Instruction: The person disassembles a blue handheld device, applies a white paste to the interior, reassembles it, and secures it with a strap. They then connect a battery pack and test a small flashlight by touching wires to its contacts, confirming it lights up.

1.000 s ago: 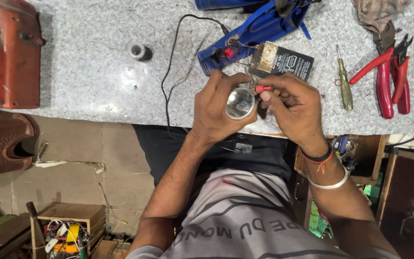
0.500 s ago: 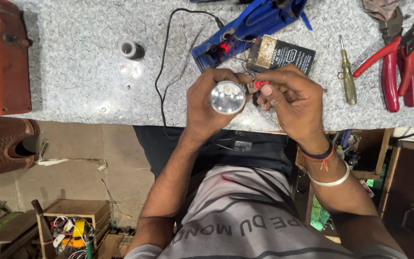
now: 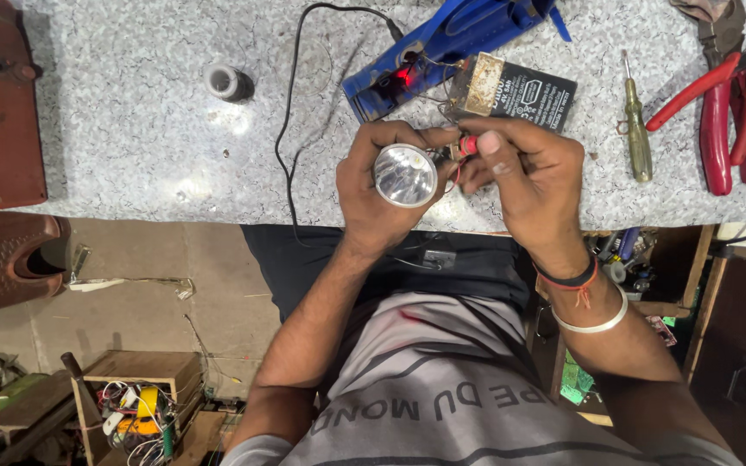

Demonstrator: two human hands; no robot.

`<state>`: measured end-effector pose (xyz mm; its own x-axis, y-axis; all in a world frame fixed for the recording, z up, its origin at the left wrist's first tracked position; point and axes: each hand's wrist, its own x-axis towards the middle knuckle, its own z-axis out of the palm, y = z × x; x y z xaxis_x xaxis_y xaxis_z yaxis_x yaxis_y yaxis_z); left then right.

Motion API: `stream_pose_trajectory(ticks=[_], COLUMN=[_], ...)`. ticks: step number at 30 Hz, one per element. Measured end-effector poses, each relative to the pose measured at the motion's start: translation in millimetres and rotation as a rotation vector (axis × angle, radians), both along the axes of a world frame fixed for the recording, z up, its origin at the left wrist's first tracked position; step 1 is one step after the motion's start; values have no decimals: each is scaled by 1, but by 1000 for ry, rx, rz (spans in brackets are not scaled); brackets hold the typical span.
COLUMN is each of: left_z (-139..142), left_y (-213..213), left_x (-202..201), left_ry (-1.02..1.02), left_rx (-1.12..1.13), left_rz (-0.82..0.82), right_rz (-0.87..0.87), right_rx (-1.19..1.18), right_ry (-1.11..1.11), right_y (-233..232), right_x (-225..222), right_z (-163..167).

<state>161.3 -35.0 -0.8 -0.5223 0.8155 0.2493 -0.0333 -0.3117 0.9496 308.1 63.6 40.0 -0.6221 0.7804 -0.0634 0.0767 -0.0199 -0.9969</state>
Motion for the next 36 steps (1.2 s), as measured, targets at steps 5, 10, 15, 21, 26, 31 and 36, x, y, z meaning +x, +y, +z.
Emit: stream_pose_trajectory(ticks=[5,10,15,21,26,31,36], left_z=[2,3,1,3,5,5,7], left_y=[1,0,1,1,1,2,-3], left_x=[0,-3,-8,-7,-8,-5,-5], left_ry=[-68,-71,-153,-108,-82,38,94], left_rx=[-18,-59,-18,-32,-30,-13,-20], left_rz=[-8,2,-31,-20,-52,-8,31], right_rz=[17,47,156,233,229,202,179], right_rx=[-88,-350,-510,-571,-606,-622,-565], right_ry=[96,296,361,359,392,415,379], right_y=[-1,3,12,17,19,16,12], right_x=[2,2,9,9,10,10,6], right_z=[-8,-13,-5,-1,-4,-7,-6])
